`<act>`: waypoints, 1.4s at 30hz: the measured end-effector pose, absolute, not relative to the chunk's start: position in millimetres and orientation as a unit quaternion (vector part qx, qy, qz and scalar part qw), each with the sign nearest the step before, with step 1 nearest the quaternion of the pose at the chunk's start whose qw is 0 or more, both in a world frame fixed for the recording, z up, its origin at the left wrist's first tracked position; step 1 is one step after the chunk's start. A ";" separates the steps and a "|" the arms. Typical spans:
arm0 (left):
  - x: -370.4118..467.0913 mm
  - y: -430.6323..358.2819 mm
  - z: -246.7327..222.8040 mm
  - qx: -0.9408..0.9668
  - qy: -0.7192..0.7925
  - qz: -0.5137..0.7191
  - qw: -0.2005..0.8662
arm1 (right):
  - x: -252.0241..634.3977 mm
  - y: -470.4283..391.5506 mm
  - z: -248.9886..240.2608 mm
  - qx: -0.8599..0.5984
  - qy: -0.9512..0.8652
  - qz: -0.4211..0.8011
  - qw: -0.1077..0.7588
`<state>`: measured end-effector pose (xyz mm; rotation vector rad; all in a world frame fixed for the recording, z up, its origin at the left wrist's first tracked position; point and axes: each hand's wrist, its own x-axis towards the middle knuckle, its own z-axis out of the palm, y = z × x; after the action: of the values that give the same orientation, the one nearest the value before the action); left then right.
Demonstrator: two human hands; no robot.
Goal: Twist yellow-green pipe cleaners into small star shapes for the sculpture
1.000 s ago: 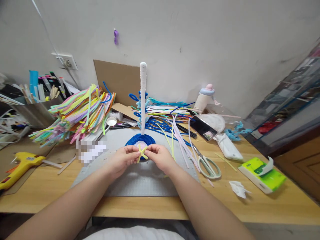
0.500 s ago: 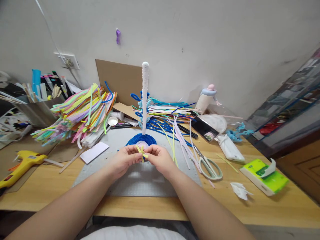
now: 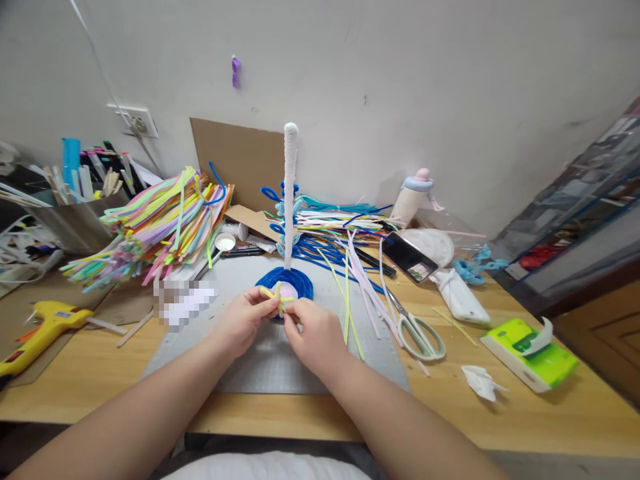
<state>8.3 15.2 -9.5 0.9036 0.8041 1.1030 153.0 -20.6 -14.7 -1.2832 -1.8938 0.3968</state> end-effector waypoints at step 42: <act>8.3 10.0 -8.3 0.409 0.264 0.461 0.742 | 161.5 -8.2 -5.4 -0.424 -0.711 0.187 0.528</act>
<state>8.3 10.0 -8.3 0.8960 0.5777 1.0100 161.5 -8.2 -5.4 -1.0133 -1.6989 0.4474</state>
